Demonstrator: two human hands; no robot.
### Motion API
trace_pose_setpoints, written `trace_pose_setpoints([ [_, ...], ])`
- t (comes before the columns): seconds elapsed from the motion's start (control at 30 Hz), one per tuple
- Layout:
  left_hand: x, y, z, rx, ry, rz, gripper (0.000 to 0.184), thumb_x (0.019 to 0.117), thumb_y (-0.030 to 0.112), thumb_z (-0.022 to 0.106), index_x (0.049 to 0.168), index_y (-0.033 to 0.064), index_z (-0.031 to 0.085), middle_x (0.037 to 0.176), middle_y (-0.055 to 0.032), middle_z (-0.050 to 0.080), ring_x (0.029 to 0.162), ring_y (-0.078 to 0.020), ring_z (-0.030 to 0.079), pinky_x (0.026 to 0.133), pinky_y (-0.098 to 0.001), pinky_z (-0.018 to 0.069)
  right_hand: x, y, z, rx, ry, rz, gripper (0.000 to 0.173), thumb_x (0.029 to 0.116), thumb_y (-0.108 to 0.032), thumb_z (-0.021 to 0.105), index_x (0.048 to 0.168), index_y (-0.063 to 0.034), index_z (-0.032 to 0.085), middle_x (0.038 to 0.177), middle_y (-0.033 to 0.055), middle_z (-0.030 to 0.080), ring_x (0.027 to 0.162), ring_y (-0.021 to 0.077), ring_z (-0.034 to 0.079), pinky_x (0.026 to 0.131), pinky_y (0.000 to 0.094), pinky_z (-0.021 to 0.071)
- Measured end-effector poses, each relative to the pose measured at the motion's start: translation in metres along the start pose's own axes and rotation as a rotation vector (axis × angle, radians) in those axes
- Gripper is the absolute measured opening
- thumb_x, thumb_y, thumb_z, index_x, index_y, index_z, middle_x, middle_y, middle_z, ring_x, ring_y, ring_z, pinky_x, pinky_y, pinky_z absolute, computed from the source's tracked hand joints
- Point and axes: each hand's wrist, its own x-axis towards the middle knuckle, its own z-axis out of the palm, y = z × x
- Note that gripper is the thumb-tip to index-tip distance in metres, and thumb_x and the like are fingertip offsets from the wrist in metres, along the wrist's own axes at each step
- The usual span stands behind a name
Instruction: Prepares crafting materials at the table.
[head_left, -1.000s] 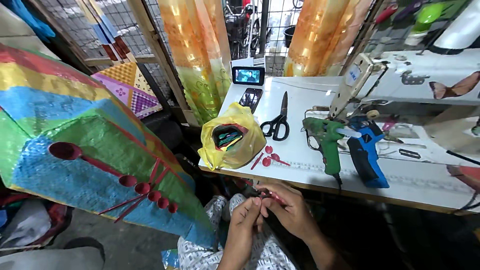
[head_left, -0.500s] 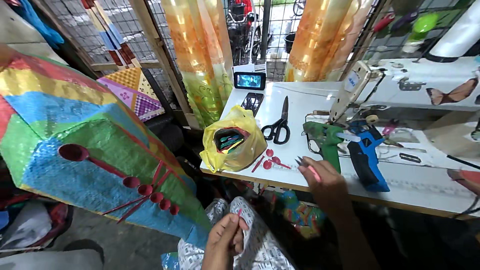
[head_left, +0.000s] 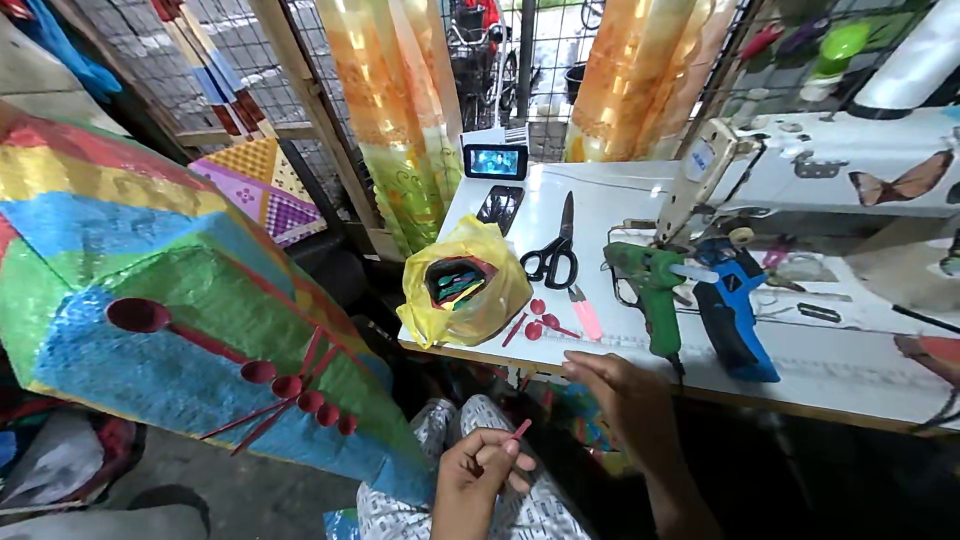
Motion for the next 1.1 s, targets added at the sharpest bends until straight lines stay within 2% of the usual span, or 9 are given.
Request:
trace_pose_setpoints([
  [0.1,0.002,-0.003,0.002,0.014,0.047,0.043,0.012,0.0958,-0.001,0.064,0.101,-0.0015,0.075,0.08,-0.0028,0.076,0.066,-0.0061,0.07,0.062,-0.0209,0.0597,-0.003,-0.007,-0.013,0.19,-0.342,0.081,0.03,0.099,-0.022,0.062,0.116,-0.0006,0.075,0.096,0.0027,0.078,0.083,0.005,0.074,0.076,0.0239,0.0609],
  [0.17,0.004,-0.005,0.002,0.011,0.045,0.06,0.012,0.0943,-0.001,0.065,0.1,-0.0018,0.076,0.08,-0.0026,0.076,0.066,-0.0058,0.07,0.063,-0.0209,0.0599,-0.01,-0.005,-0.009,0.319,-0.559,0.077,0.03,0.0957,-0.025,0.068,0.114,-0.0024,0.076,0.099,0.0013,0.077,0.085,0.0029,0.072,0.078,0.0217,0.0594],
  [0.27,0.003,-0.006,0.003,0.01,0.045,0.051,0.011,0.0923,-0.003,0.067,0.099,-0.0014,0.076,0.079,-0.0025,0.076,0.067,-0.0062,0.071,0.064,-0.0212,0.0606,-0.017,0.002,0.002,0.455,-0.589,0.072,0.017,0.094,-0.021,0.071,0.095,-0.0052,0.078,0.087,-0.0031,0.075,0.076,-0.0052,0.066,0.07,0.0123,0.055],
  [0.4,0.0,-0.01,-0.003,0.054,0.031,0.081,0.013,0.0957,-0.001,0.064,0.103,-0.0019,0.074,0.083,-0.0022,0.077,0.071,-0.0055,0.072,0.067,-0.021,0.0606,-0.015,0.0,0.0,0.413,-0.596,0.088,0.018,0.0945,-0.022,0.068,0.094,-0.0064,0.077,0.087,-0.004,0.073,0.075,-0.0067,0.064,0.07,0.0112,0.0541],
  [0.47,-0.001,-0.01,-0.004,0.062,0.05,0.08,0.016,0.0976,-0.001,0.061,0.107,-0.003,0.073,0.086,-0.0028,0.077,0.072,-0.0056,0.072,0.069,-0.0207,0.0603,-0.014,0.002,-0.004,0.323,-0.552,0.073,0.02,0.0965,-0.023,0.065,0.096,-0.0071,0.078,0.088,-0.0028,0.074,0.078,-0.0031,0.067,0.072,0.0153,0.056],
  [0.57,-0.001,-0.006,-0.006,0.019,0.159,0.058,0.015,0.0953,-0.005,0.061,0.107,-0.0029,0.071,0.084,-0.0042,0.077,0.073,-0.0086,0.074,0.068,-0.0228,0.0614,-0.008,0.018,-0.022,0.172,-0.117,-0.006,0.023,0.0996,-0.022,0.063,0.097,-0.002,0.074,0.092,0.0011,0.074,0.084,0.0024,0.07,0.076,0.0215,0.0593],
  [0.7,0.0,-0.006,-0.012,-0.06,0.248,0.043,0.011,0.0928,-0.007,0.064,0.098,0.0033,0.063,0.076,-0.0063,0.076,0.068,-0.0118,0.074,0.062,-0.0241,0.0607,0.022,0.043,-0.055,-0.228,0.352,0.042,0.047,0.0987,-0.025,0.066,0.126,0.0134,0.061,0.113,0.0287,0.067,0.098,0.0285,0.066,0.083,0.0374,0.0549],
  [0.87,0.001,-0.012,-0.012,-0.144,0.266,-0.005,0.011,0.0891,-0.008,0.066,0.092,0.0014,0.072,0.075,-0.0081,0.076,0.066,-0.0106,0.073,0.061,-0.0223,0.0593,0.049,0.065,-0.055,-0.281,0.152,0.233,0.077,0.0912,-0.037,0.072,0.146,0.0096,0.043,0.128,0.0344,0.059,0.115,0.0467,0.059,0.097,0.06,0.0477],
  [1.1,-0.004,-0.011,-0.013,-0.196,0.283,-0.071,0.015,0.097,-0.007,0.058,0.106,-0.0017,0.069,0.09,-0.0098,0.078,0.084,-0.0156,0.077,0.076,-0.0282,0.0631,0.07,0.062,-0.044,-0.369,0.032,0.449,0.058,0.096,-0.032,0.071,0.135,0.0076,0.054,0.114,0.0347,0.064,0.108,0.0496,0.062,0.093,0.0675,0.0445],
])
